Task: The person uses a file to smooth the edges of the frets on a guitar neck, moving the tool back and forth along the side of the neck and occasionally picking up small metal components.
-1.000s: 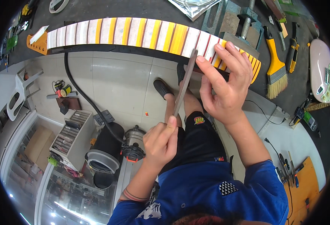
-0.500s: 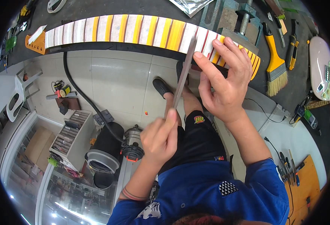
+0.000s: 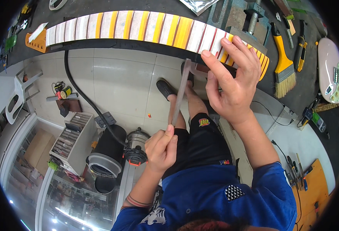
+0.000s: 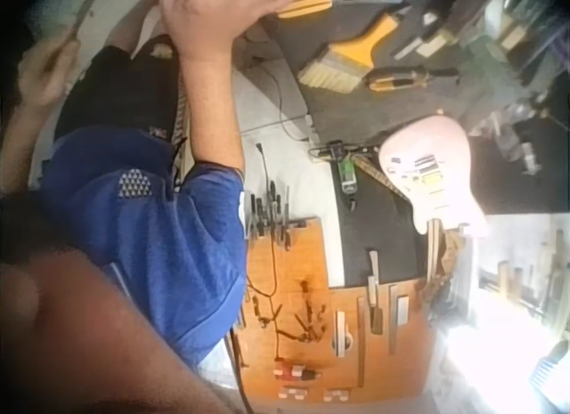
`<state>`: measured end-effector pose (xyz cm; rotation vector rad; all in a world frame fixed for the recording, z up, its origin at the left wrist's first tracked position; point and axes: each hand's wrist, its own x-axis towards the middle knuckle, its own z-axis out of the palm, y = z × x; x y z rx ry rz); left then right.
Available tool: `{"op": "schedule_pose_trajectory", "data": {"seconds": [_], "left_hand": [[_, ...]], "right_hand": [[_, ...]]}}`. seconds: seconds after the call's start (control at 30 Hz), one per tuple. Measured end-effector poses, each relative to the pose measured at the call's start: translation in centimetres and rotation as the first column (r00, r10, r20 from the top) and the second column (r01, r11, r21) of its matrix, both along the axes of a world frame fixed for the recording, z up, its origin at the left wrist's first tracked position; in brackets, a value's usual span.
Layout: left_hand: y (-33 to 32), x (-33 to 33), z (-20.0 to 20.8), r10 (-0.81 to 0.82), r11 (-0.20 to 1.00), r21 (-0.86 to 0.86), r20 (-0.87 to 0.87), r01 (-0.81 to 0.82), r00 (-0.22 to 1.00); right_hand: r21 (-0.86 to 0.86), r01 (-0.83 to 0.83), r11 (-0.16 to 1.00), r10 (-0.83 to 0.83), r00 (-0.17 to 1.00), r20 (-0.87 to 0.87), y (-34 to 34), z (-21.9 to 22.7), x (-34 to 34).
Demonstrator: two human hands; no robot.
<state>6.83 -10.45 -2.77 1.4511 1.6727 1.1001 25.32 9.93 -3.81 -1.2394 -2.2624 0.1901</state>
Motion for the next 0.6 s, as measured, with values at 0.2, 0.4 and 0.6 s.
{"op": "schedule_pose_trajectory", "data": {"seconds": [0.2,0.4,0.6], "left_hand": [[1.0,0.3,-1.1,0.065,0.997,0.034,0.137,-0.07,0.988],[1.4,0.4,-1.4,0.033,0.998,0.052,0.144,-0.041,0.989],[3.6,0.6,-0.7,0.011,1.0,0.001,0.149,-0.011,0.989]], "right_hand": [[-0.006,-0.003,1.0,0.003,1.0,-0.008,-0.1,-0.2,0.1],[-0.005,-0.006,1.0,0.006,1.0,0.009,0.0,0.0,0.2],[-0.013,-0.009,1.0,0.009,1.0,0.008,0.0,0.0,0.3]]}}
